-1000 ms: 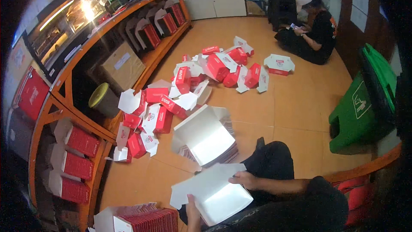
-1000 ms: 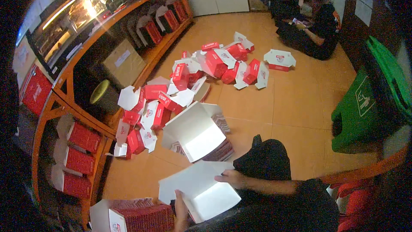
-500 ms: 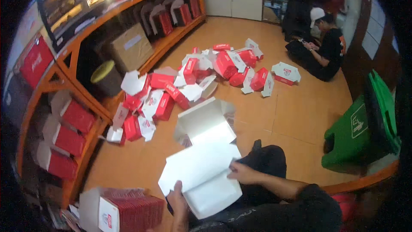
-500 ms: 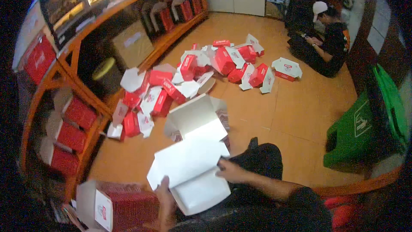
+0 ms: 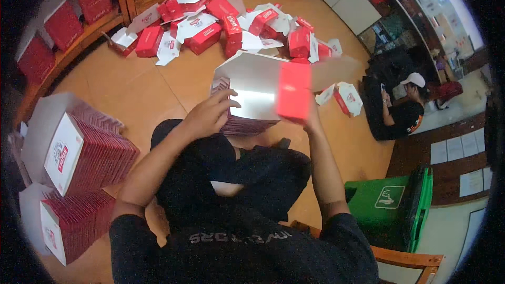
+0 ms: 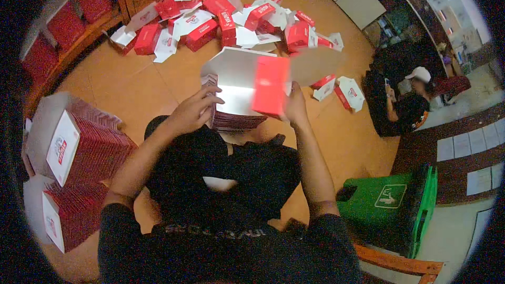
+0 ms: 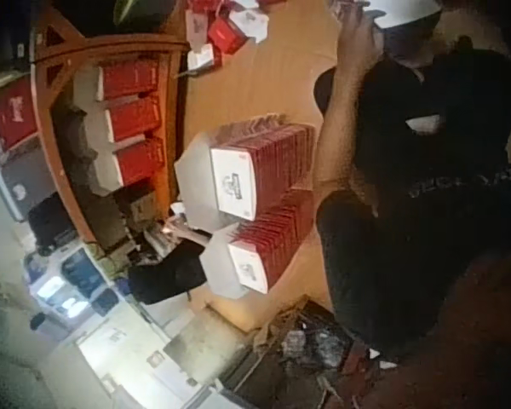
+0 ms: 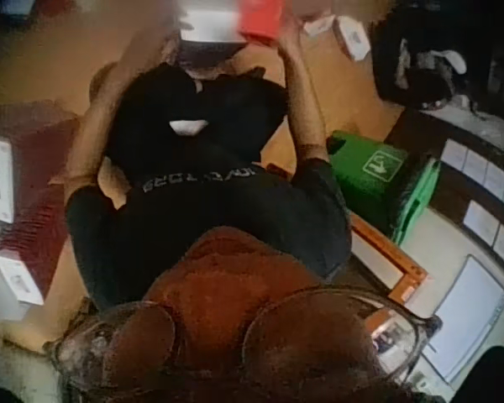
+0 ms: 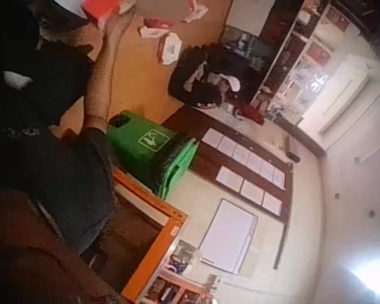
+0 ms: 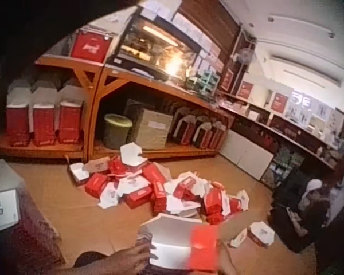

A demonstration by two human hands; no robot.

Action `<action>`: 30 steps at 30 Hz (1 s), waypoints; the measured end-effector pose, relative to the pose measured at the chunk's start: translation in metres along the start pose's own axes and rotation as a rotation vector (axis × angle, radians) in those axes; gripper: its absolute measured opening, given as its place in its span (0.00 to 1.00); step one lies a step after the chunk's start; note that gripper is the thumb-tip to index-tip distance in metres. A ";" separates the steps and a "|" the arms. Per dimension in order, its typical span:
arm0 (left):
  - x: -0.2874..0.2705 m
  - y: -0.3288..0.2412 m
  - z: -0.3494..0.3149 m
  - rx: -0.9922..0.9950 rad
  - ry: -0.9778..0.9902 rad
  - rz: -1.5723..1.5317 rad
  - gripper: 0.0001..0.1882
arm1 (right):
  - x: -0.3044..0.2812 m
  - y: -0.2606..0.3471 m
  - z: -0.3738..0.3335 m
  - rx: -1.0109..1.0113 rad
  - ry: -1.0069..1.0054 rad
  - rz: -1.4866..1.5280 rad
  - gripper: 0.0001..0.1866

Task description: The person sits on the floor and repeatedly assembles flat red and white cardboard boxes by folding the sides and interlocking the tabs. They pick up a flat piece, fold it into a box shape, and place the finished box on a growing stack to their left.

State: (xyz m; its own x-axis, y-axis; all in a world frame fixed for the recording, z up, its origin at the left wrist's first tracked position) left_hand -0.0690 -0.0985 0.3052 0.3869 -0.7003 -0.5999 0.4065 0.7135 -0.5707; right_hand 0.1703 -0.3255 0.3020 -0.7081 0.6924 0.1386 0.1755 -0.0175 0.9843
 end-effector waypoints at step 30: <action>0.021 0.040 -0.007 -0.036 0.046 -0.181 0.10 | 0.052 0.004 0.034 0.161 -0.472 -1.642 0.24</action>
State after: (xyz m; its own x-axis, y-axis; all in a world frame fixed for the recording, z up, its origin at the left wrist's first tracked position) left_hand -0.0505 -0.0843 0.2657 0.2717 -0.8164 -0.5096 0.4358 0.5765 -0.6912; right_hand 0.1575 -0.2646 0.3098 0.0402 0.0457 -0.9981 -0.3899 0.9205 0.0265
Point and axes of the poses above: each hand's wrist, its own z-axis towards the middle knuckle, its own x-axis out of the palm, y = z × x, the point moved 2 cm from there along z, towards the middle knuckle, and after that the axes turned 9 degrees about x, right-handed, at the moved point
